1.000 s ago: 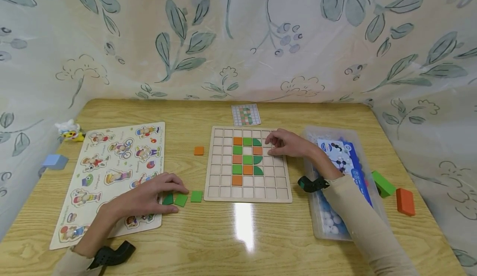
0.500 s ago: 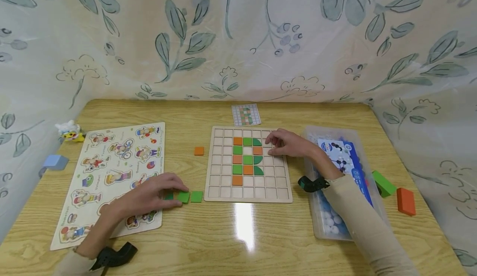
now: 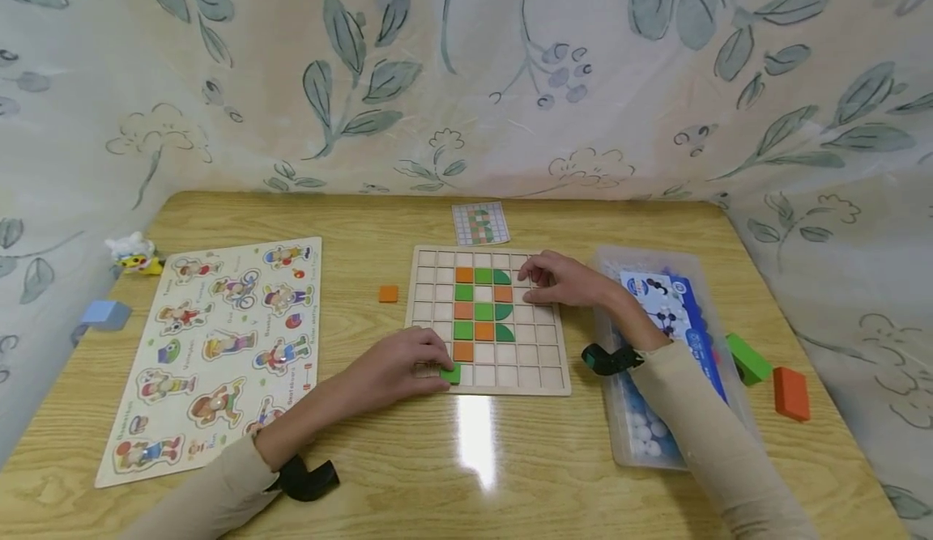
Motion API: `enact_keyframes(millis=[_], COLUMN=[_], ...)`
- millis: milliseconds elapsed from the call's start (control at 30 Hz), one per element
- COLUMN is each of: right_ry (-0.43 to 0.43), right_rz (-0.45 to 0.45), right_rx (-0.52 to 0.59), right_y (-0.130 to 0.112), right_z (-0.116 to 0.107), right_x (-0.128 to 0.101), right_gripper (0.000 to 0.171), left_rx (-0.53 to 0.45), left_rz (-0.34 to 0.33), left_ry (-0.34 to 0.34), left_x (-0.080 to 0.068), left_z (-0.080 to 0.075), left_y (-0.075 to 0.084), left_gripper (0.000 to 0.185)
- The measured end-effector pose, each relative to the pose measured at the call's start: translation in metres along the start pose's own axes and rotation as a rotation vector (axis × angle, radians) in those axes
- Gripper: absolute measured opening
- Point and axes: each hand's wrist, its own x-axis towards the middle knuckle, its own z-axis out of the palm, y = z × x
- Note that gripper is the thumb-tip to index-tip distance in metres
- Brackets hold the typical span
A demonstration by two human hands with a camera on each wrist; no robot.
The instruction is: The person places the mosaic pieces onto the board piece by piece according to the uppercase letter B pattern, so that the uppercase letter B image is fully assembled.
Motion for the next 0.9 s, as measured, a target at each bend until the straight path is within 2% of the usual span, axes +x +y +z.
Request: enact_keyframes(millis=[233, 900], right_ry=[-0.006, -0.007], right_rz=[-0.009, 0.004], right_rx=[-0.007, 0.002], right_y=[-0.002, 0.001], right_z=[-0.002, -0.001], right_x=[0.001, 0.0], right_gripper=[0.028, 0.027], left_rx=[0.112, 0.184], left_rz=[0.029, 0.028], left_ry=[-0.027, 0.044], left_x=[0.01, 0.016], left_z=[0.005, 0.008], left_y=[0.005, 0.013], left_gripper=[0.015, 0.009])
